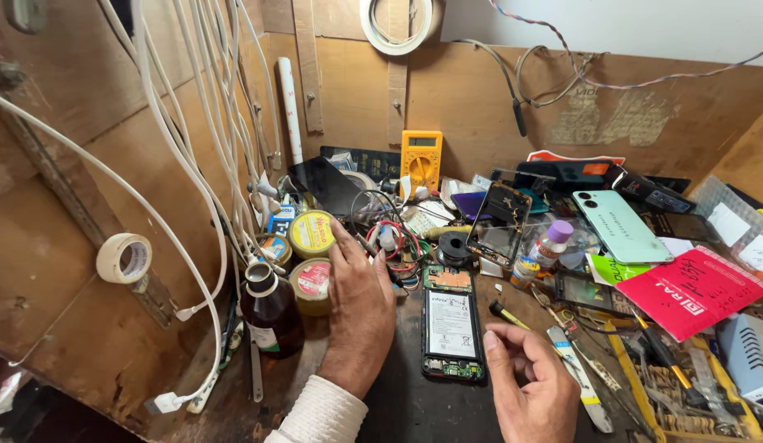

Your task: The person disassembles a mobile phone by prying off the back cover, then disconnects internal components and uses multimeter probes to check points on the circuit board.

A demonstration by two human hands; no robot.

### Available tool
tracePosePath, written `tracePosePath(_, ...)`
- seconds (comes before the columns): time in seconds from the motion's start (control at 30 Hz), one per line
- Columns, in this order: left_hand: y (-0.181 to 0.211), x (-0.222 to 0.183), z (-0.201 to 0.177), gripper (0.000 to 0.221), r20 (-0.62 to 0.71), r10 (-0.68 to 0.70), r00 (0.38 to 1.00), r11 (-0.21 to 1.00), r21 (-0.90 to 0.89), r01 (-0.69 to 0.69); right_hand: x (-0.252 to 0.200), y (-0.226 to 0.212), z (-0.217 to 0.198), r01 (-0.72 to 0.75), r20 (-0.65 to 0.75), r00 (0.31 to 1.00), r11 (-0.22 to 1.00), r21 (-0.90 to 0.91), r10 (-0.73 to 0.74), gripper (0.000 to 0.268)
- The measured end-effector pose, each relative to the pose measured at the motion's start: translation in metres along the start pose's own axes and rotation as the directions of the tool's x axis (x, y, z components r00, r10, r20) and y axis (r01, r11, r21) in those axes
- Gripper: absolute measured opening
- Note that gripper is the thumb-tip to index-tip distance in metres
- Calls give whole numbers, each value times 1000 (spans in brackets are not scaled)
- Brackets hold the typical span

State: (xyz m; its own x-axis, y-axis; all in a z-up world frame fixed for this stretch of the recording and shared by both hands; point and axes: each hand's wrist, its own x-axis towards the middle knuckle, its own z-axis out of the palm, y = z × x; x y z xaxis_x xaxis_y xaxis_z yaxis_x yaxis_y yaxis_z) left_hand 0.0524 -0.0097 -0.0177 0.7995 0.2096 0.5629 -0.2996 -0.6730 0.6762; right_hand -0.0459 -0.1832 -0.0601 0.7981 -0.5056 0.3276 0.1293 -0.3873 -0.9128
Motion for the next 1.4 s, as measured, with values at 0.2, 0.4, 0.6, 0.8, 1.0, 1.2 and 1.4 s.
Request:
tracePosePath(0.2, 4, -2, -2, 86, -103, 191, 976, 973, 150, -174, -2, -3, -3, 91, 72, 993, 995, 31, -93, 25)
tracePosePath(0.4, 0, -3, -8, 87, -10, 134, 991, 926, 358, -122, -16, 2, -6, 57, 106, 993, 996, -72, -49, 26)
tracePosePath(0.6, 1, -4, -9, 96, -59, 150, 987, 944, 304, -125, -21, 21, -6, 266, 185, 952, 958, -105, -244, 20)
tracePosePath(0.8, 4, -7, -12, 88, 0, 109, 994, 985, 131, -108, -19, 24, -6, 374, 254, 912, 906, -199, -321, 21)
tracePosePath(1.0, 8, -38, -28, 76, 86, 146, 986, 988, -66, -141, -19, 31, -8, 583, 299, 810, 751, -310, -505, 24)
tracePosePath(1.2, -1, -88, -31, 69, 227, 116, 967, 950, -308, -42, -24, 11, -4, 354, 116, 933, 927, -123, -341, 17)
tracePosePath(1.4, -18, -115, -14, 71, 454, -44, 890, 898, -373, 235, -29, 8, -4, 285, 46, 958, 955, -85, -282, 16)
